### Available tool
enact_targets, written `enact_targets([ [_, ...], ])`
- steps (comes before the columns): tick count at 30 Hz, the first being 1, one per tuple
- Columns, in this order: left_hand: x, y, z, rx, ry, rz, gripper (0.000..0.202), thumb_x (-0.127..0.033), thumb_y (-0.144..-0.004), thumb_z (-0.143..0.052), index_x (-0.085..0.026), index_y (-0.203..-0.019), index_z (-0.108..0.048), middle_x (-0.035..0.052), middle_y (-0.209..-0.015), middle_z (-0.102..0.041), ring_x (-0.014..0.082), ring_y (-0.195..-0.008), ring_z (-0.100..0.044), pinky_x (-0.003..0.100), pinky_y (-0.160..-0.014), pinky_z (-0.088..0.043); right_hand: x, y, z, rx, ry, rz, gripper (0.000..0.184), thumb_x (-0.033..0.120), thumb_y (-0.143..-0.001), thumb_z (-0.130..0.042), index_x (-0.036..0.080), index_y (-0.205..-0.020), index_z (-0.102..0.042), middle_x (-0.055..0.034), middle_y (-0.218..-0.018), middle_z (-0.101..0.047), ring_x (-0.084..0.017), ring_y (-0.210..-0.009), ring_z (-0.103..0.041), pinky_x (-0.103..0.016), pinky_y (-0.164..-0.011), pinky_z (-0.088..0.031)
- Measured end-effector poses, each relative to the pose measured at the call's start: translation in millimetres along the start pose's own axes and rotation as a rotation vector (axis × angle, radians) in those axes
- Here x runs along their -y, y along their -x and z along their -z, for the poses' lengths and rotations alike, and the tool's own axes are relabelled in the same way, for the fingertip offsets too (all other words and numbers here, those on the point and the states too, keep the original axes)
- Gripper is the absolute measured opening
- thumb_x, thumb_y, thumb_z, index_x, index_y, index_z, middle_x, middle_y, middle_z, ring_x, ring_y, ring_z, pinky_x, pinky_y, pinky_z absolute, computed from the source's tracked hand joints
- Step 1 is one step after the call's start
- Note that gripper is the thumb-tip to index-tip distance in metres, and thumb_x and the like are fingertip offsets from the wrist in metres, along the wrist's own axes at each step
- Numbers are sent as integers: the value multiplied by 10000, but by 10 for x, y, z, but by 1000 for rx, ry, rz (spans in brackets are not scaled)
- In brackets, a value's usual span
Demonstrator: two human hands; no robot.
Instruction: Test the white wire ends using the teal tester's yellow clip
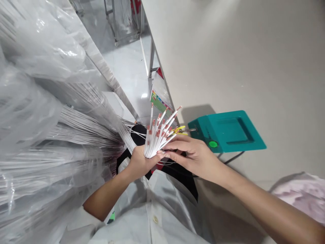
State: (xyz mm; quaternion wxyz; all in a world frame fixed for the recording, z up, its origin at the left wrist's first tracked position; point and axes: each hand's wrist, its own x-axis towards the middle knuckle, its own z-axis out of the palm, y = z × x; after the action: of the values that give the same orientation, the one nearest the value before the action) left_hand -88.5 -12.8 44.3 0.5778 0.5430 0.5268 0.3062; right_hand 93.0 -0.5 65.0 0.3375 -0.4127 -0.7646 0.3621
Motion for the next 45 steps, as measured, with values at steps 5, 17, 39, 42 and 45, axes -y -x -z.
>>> enact_targets([
  [5, 12, -4, 62, 81, 37, -28, 179, -294, -708, -659, -128, -641, -645, 6, -616, -567, 123, -616, -500, 240, -590, -403, -17, -25, 17, 87, -52, 68, 129, 148, -828, -563, 206, -825, -678, -44, -808, -667, -117, -726, -631, -216, -611, -499],
  [17, 159, -42, 17, 88, 553, 52, 248, -382, -630, -750, -148, -645, -671, -27, -489, -520, 65, -449, -395, 219, -458, -299, 54, 8, -557, -306, -1118, -567, 219, 399, -657, -743, 197, -721, -689, 23, -650, -567, -15, -384, -309, -197, -366, -245],
  [39, 145, -16, -126, -60, 434, 97, 243, -379, -683, -699, -136, -699, -709, 6, -582, -615, 65, -446, -416, 223, -440, -320, -18, 58, -428, -463, -118, -90, 92, 166, -810, -564, 193, -740, -617, -39, -739, -627, -148, -715, -595, -295, -643, -501],
  [42, 127, -8, -158, -124, 402, 84, 225, -365, -692, -689, -141, -703, -708, 11, -622, -635, 69, -463, -431, 226, -461, -342, -66, 111, -420, -461, 212, 68, 95, 133, -808, -534, 191, -816, -609, -67, -802, -638, -159, -732, -606, -294, -637, -512],
  [45, 121, -10, -166, -157, 391, 88, 201, -344, -701, -683, -143, -695, -697, 0, -597, -618, 71, -469, -433, 227, -477, -350, -129, 196, -376, -379, 460, 227, 164, 114, -786, -553, 193, -913, -620, -84, -880, -656, -167, -741, -626, -282, -635, -522],
])
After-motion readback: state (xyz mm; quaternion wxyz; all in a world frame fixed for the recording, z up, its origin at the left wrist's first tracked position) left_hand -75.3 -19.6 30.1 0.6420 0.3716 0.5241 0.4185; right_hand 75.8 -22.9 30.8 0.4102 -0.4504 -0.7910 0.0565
